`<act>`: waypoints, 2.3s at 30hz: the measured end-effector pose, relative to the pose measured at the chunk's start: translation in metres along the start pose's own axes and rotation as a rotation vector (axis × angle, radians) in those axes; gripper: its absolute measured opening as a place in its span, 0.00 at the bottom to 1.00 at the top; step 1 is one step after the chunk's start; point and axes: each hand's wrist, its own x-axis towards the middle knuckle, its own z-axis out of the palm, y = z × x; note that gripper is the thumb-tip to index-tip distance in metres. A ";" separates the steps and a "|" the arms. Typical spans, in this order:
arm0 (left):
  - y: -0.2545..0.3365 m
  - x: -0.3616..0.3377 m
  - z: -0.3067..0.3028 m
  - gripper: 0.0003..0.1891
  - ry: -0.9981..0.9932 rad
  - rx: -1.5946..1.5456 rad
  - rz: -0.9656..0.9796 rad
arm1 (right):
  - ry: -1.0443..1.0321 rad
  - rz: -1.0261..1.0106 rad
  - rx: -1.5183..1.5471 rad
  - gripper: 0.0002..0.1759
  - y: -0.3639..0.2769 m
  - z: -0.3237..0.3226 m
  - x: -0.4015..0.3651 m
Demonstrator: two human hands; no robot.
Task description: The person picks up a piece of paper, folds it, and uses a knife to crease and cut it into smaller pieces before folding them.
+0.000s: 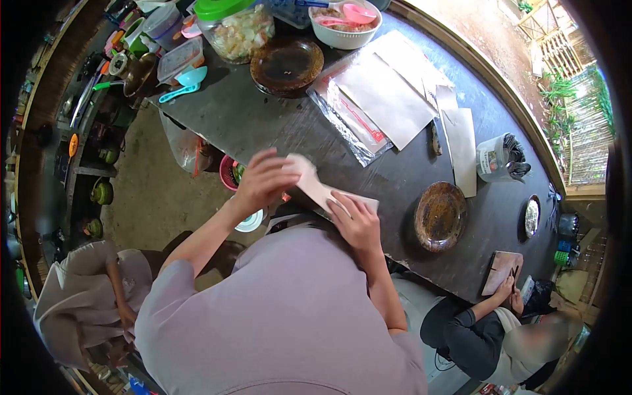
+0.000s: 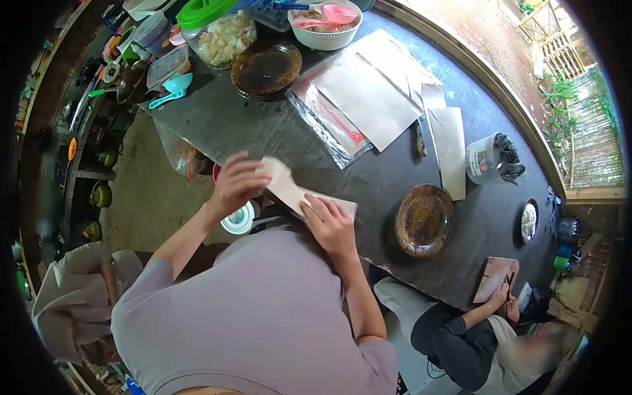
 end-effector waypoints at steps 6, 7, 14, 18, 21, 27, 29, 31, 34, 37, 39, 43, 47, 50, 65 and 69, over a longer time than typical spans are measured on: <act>0.021 0.116 0.012 0.33 0.800 -0.385 -0.301 | 0.327 0.388 0.384 0.09 0.011 -0.025 0.048; 0.008 0.115 0.030 0.38 0.617 -0.846 -0.587 | 0.284 0.620 0.570 0.10 0.025 -0.023 0.050; -0.018 0.131 0.131 0.17 0.107 -1.269 -0.931 | 0.316 0.899 0.811 0.16 0.085 0.006 0.068; -0.047 0.173 0.147 0.13 0.292 -1.055 -0.801 | 0.273 0.816 0.793 0.24 0.104 -0.013 0.079; -0.079 0.201 0.169 0.18 0.249 -0.842 -0.830 | 0.270 0.860 0.650 0.30 0.129 -0.008 0.091; -0.067 0.217 0.167 0.36 0.287 0.063 -0.404 | 0.281 0.897 0.023 0.18 0.140 -0.016 0.109; -0.052 0.205 0.152 0.34 0.143 0.054 -0.246 | 0.383 0.818 -0.282 0.19 0.181 -0.023 0.100; -0.035 0.194 0.143 0.29 -0.049 -0.032 -0.067 | 0.366 0.822 -0.506 0.23 0.203 -0.040 0.099; -0.036 0.178 0.143 0.32 -0.235 0.043 -0.028 | 0.175 0.950 -0.493 0.27 0.234 -0.040 0.095; -0.049 0.166 0.151 0.30 -0.225 0.010 -0.070 | 0.160 0.961 -0.495 0.31 0.240 -0.024 0.092; -0.053 0.162 0.157 0.23 -0.128 -0.030 -0.043 | 0.251 0.868 -0.506 0.34 0.239 -0.019 0.093; -0.055 0.167 0.155 0.16 -0.153 -0.061 -0.036 | 0.334 0.879 -0.372 0.34 0.218 -0.026 0.098; -0.066 0.173 0.156 0.10 -0.200 -0.133 -0.045 | 0.341 1.091 -0.219 0.32 0.176 -0.063 0.088; -0.066 0.176 0.155 0.08 -0.182 -0.138 -0.017 | 0.391 1.129 0.015 0.25 0.149 -0.087 0.056; -0.082 0.219 0.126 0.11 -0.661 -0.349 -0.196 | 0.410 1.045 0.378 0.16 0.022 -0.068 -0.061; -0.084 0.227 0.123 0.11 -0.751 -0.327 -0.145 | 0.409 1.023 0.367 0.16 0.016 -0.060 -0.061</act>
